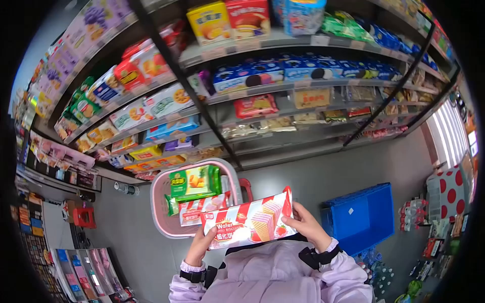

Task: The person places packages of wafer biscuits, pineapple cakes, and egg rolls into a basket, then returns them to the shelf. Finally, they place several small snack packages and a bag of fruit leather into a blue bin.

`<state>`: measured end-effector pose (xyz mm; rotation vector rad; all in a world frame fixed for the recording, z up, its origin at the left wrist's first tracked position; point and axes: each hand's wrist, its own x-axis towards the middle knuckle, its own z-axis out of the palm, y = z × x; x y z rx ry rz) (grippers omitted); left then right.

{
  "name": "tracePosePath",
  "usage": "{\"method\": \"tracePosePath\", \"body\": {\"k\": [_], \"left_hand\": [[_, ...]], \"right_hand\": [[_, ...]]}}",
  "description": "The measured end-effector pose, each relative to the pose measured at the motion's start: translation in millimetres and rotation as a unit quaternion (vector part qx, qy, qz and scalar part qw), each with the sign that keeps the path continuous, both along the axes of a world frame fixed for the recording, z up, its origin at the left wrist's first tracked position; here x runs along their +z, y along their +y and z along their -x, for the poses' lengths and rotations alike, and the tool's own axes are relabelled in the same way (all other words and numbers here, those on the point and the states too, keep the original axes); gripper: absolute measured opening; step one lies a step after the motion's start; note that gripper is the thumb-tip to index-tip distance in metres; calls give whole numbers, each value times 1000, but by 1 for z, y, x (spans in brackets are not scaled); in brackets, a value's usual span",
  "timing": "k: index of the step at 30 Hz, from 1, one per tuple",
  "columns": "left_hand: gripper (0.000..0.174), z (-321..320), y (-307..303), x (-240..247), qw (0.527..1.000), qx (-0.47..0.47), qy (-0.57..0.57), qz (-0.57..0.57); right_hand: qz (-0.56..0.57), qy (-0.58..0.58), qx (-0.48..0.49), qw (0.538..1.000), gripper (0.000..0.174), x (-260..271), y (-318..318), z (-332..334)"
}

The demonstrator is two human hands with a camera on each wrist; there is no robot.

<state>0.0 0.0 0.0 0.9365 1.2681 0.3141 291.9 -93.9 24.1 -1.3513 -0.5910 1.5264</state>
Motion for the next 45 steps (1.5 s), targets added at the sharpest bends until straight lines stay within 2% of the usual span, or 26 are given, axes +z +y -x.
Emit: {"method": "tracePosePath", "body": {"k": [2,3,7,13,14,17,24,26,29,33,36,40,43,44,45], "left_hand": [[52,-6,-2,-11,997,-7,-71,-43],[51,-64,-9,-14,998,-25,-43,-46],[53,-150,-19,-29,996,-67,-60,-13],[56,-224,-31,-55,995,-78,-60,30],[56,-230,-32,-55,992,-83,-88,41],[58,-237,-36,-56,991,-55,-101,67],[63,-217,-33,-59,996,10,-28,86],[63,-207,-32,-65,997,22,-28,74],[61,-206,-19,-50,996,31,-41,76],[57,-199,2,-49,990,36,-112,81],[55,-190,13,-55,993,33,-111,15],[52,-185,28,-69,991,34,-122,30],[52,-195,42,-54,992,58,-77,78],[54,-197,42,-72,989,43,-134,48],[58,-199,41,-91,991,34,-124,44]], "right_hand": [[19,-4,-31,999,56,2,-11,1],[14,27,-45,999,55,-18,-22,-56],[28,20,-86,996,55,-30,-52,-131],[73,4,-94,993,52,-53,-74,-205],[73,0,-82,994,51,-52,-73,-212],[92,6,-49,995,51,-59,-64,-227],[91,18,4,996,51,-59,-26,-218],[87,24,9,996,52,-58,-17,-214],[83,21,16,996,53,-58,-7,-207],[71,1,8,997,56,-57,11,-201],[60,20,20,998,59,-52,28,-196],[69,23,23,997,60,-44,46,-192],[83,19,4,996,60,-46,57,-198],[84,28,-2,996,60,-52,59,-202],[82,39,-8,996,60,-59,63,-206]]}}
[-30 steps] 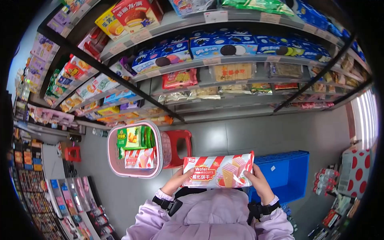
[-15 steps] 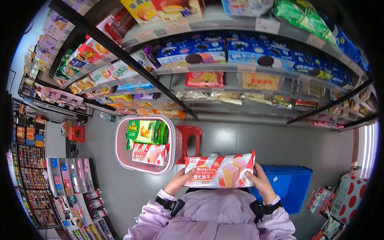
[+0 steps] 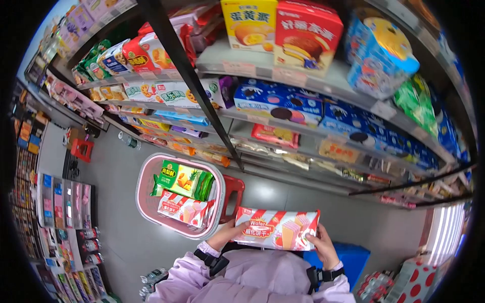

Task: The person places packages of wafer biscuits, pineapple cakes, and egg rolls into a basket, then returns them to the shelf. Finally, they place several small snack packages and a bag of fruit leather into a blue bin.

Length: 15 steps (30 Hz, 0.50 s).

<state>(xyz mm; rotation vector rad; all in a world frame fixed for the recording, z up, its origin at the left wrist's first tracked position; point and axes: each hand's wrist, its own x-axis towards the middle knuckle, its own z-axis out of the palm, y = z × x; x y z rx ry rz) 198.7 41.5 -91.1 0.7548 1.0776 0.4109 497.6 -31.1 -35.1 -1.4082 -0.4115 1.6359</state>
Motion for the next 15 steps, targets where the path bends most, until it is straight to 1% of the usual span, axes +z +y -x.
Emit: {"method": "tracePosePath", "body": {"k": [2,3,6,7,8,10,11,12,14,15], "left_hand": [[63,-10,4,-9,1000,3,-1,1],[71,-15,4,-20,999,18,17,35],[69,-29,10,-45,995,-36,79,53],[74,-33,10,-56,993,-48,92,48],[73,-38,8,-64,996,-34,76,43],[75,-49,12,-65,997,-35,61,39],[78,-55,23,-41,988,-69,112,76],[79,-61,16,-56,986,-58,132,85],[81,-71,6,-94,979,-52,173,95],[77,-74,9,-96,974,-66,191,102]], "right_hand": [[14,13,5,1000,59,-14,4,-12],[24,9,2,1000,58,-15,8,-15],[39,1,19,999,52,-33,16,-33],[44,-7,34,998,51,-37,18,-37],[51,-14,50,997,50,-42,20,-44],[103,1,70,992,48,-57,22,-59],[112,30,62,991,47,-75,21,-67],[119,60,48,990,47,-92,22,-73],[163,91,54,981,51,-120,27,-85],[184,103,55,976,52,-133,29,-91]]}}
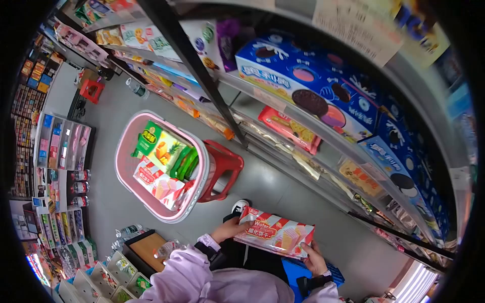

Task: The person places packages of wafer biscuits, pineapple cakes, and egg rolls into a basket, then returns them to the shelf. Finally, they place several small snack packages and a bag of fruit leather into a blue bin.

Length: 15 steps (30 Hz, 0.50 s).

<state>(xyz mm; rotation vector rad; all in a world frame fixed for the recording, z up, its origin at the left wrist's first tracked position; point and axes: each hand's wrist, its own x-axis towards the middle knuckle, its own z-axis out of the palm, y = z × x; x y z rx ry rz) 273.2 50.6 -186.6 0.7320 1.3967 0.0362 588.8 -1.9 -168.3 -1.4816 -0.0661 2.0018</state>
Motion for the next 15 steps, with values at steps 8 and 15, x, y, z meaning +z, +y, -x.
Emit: {"method": "tracePosePath", "body": {"k": [8,15], "left_hand": [[61,-9,-51,-117,966,243,-65,-65],[68,3,-37,-177,953,287,-73,-60]], "right_hand": [[-21,60,103,993,53,-117,22,-14],[-50,18,107,993,48,-193,48,4]]}}
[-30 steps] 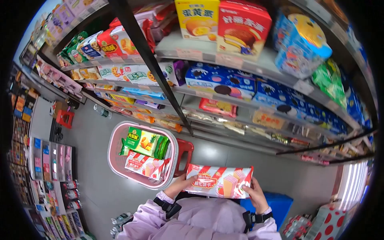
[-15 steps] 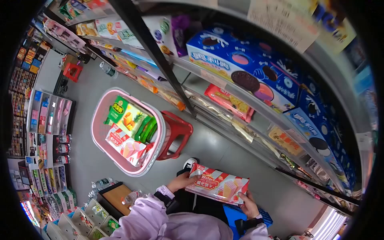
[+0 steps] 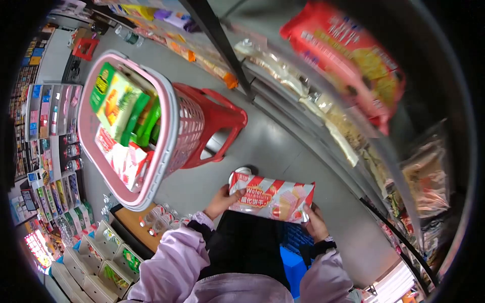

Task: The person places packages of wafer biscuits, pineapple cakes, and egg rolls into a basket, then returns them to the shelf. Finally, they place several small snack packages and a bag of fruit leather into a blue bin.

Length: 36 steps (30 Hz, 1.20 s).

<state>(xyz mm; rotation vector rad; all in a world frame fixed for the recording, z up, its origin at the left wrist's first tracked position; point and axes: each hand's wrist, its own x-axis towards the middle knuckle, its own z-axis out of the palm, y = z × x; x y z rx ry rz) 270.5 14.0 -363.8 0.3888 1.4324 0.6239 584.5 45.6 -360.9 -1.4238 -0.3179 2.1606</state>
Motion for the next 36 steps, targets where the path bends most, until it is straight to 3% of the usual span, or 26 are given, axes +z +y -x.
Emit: {"method": "tracePosePath", "body": {"k": [2,4,12,14,17,20,24,31,32,34,36], "left_hand": [[67,1,13,-8,999,1,2,-35],[64,5,23,-29,999,-40,21,-24],[48,9,42,-97,997,-25,25,-71],[49,14,40,-114,997,-39,26,-55],[51,20,43,-115,997,-48,-8,58],[63,24,42,-136,995,-92,-22,41],[54,26,57,-147,985,-163,8,48],[51,24,76,-182,982,-184,15,-28],[50,19,82,-183,979,-186,46,-63],[46,16,89,-206,985,-113,-61,-114],[46,9,95,-208,985,-90,-93,-113]], "right_hand": [[59,-1,-11,998,47,-23,4,-3],[58,-4,-11,998,46,-38,13,2],[22,-33,-54,998,47,-108,15,20],[40,-43,-46,997,49,-119,11,25],[41,-31,-30,998,50,-126,5,30],[33,-31,-29,999,49,-139,-5,27],[37,-26,-67,997,46,-150,-12,25],[-28,-68,-116,991,41,-190,-17,23],[-38,-63,-125,989,41,-200,-13,19],[-49,-54,-143,987,42,-213,-4,13],[-64,-41,-175,982,42,-210,3,15]]}}
